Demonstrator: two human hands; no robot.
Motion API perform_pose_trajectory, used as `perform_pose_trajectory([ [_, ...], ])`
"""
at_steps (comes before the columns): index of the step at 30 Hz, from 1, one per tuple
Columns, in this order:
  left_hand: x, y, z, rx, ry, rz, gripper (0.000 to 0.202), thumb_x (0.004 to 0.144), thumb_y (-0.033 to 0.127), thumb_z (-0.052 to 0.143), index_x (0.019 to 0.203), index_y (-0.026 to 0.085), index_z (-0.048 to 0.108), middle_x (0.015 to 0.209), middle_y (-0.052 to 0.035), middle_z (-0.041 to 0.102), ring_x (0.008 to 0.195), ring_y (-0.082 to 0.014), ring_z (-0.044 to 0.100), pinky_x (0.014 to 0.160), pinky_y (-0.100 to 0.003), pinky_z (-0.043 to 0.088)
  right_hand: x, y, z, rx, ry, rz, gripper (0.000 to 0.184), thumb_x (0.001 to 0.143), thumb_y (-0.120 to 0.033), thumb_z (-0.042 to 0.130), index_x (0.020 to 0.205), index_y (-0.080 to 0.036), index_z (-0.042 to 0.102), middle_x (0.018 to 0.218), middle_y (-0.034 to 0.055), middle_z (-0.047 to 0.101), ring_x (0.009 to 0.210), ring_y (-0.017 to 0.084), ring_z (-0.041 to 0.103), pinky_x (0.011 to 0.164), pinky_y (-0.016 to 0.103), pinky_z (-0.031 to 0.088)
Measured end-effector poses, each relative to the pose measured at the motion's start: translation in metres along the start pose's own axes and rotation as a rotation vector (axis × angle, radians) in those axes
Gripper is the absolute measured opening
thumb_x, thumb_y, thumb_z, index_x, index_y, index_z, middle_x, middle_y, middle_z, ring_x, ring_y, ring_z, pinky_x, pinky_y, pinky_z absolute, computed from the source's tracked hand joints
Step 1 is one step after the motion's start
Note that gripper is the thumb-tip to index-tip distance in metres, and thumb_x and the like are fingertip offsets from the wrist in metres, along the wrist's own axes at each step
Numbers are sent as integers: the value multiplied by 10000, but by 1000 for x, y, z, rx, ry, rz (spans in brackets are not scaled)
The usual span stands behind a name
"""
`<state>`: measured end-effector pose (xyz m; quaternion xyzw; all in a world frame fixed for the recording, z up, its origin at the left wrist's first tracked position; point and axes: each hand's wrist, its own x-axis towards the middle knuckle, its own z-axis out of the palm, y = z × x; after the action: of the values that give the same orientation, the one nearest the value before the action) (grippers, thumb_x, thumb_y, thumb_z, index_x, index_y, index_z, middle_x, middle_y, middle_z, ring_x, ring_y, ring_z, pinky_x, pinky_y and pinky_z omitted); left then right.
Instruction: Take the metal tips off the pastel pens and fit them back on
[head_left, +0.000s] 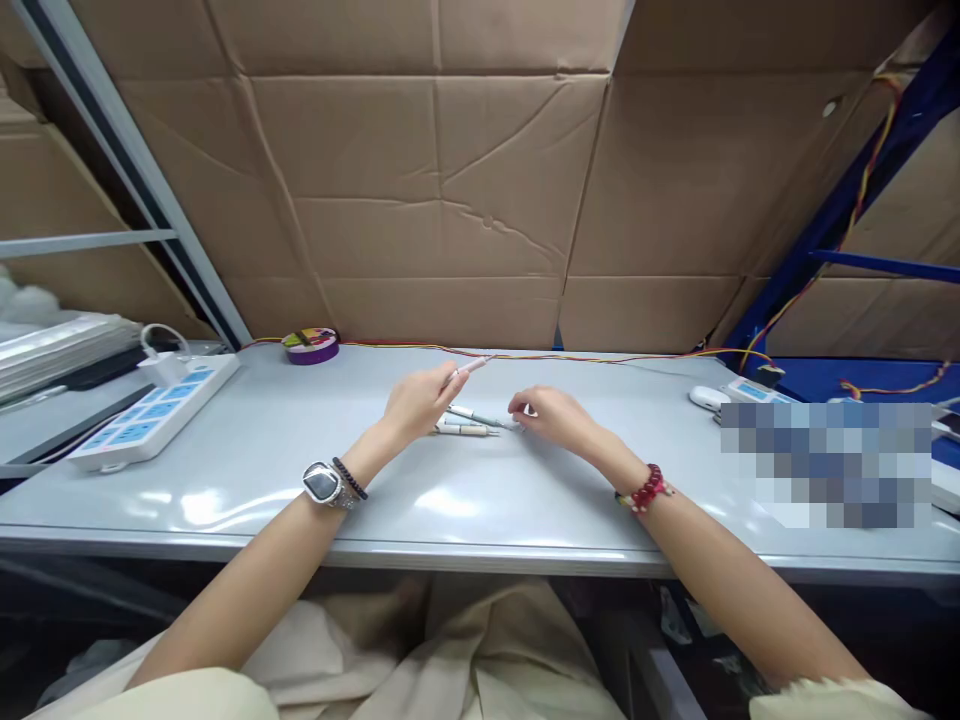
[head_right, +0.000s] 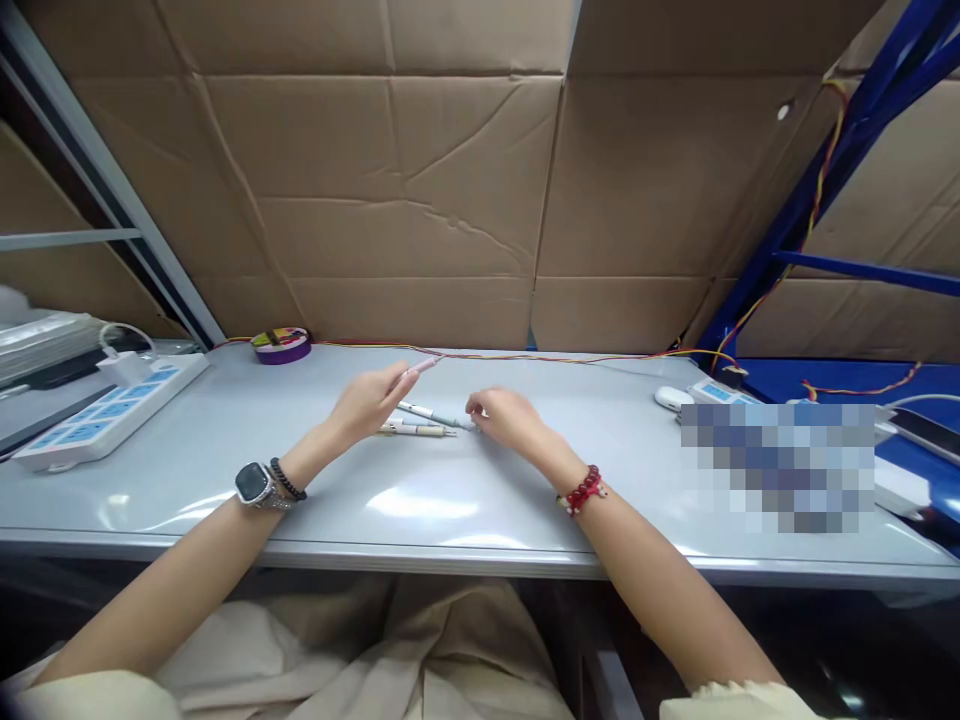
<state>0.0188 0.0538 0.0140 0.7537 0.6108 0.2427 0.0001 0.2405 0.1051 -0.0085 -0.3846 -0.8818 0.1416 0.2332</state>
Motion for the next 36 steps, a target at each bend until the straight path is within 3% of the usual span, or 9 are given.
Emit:
perform_pose_trajectory([
  [6,0,0,3,79,-32,44,439,931,506,202,781,223,502,592,2,504,552,-179,492,504,-266,225,2,-9,-13,303,337,14,235,865,-280,483,1040,-167,591,1017,77,662,898,164,615,750,268,496],
  [10,-2,2,3,91,-52,82,440,935,508,191,764,224,480,621,1,538,562,-176,504,502,-265,226,0,-15,-9,452,425,10,246,843,-336,529,1001,-170,618,1014,74,672,878,166,634,748,273,518],
  [20,-3,3,6,81,-77,126,442,944,492,182,735,214,454,628,4,546,564,-163,512,502,-261,247,0,-20,-3,603,502,-2,189,791,-339,608,861,-176,675,913,53,699,827,178,650,728,286,527],
  [36,-3,6,11,67,-71,168,419,953,472,196,736,206,435,625,8,537,525,-146,473,490,-247,230,2,-14,2,567,410,-106,202,798,-358,620,899,-192,671,861,48,699,813,183,644,739,313,538],
])
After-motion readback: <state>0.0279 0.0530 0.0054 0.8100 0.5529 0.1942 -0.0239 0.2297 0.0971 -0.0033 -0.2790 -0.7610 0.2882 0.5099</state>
